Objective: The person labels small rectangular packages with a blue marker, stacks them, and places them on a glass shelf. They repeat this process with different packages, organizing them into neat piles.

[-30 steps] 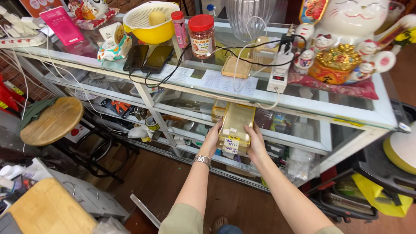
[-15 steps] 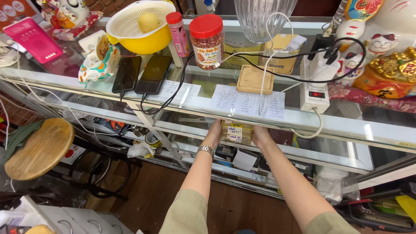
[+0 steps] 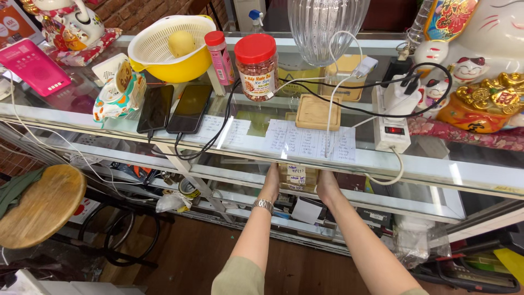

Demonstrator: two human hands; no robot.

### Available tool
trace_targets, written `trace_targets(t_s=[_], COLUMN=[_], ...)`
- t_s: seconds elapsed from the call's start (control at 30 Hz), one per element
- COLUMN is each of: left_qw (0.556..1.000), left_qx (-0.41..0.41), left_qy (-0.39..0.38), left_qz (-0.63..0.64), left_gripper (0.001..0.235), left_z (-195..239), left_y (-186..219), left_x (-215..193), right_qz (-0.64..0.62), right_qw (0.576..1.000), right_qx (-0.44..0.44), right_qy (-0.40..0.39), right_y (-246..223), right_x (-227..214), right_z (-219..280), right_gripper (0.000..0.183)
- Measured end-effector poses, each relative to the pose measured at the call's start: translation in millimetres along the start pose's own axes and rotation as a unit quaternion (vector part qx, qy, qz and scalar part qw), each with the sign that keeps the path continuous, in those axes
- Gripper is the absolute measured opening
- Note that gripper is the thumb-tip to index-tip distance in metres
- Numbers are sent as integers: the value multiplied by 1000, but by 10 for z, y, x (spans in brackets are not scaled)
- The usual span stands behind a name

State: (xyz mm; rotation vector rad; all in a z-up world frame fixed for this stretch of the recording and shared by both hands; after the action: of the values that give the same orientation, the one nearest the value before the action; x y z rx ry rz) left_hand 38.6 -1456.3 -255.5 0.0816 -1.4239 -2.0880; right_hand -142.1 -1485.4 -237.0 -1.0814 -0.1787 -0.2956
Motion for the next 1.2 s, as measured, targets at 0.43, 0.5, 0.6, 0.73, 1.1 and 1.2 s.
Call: trace_targets(t_s=[0.43,0.5,0.6,0.73,1.1,1.2], left_qw=[940,939,918,909,919,927], left_qx=[223,231,279,285,262,262], left_qy=[249,239,282,299,287,256], left_qz=[61,86,24,46,68,78], left_gripper=[26,24,25,20,21,21], left_z=[1986,2309,2855,3525,4733,4999], left_y=[205,210,158,13,-215,-312], left_x=[-115,-1,95,186,209,208], right_qz=[6,40,92,164,161,160], right_qw=[994,993,981,964,961,961], right_qx=[-70,-107,-164,-199,-209,-219], right_qy=[84,29,-46,-65,-86,-60], right_y=[275,126,-85,-212,-66,-73], right_x=[-292,-294,-425,-711,-1282,-1535], right_z=[904,1214,1756,2375,3430,3755], right_gripper=[35,32,27,21,18,17])
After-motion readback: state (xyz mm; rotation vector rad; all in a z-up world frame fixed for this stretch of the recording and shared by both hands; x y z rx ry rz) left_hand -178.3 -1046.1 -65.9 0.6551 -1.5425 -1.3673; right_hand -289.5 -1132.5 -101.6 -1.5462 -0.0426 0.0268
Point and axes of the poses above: each hand's wrist, its own z-axis away from the middle knuckle, its own x-axis out of the palm, y = z × x, the point moved 5 cm from there along -z, towards the middle knuckle, and after that the axes turned 15 degrees about y, right-handed, at the moved point
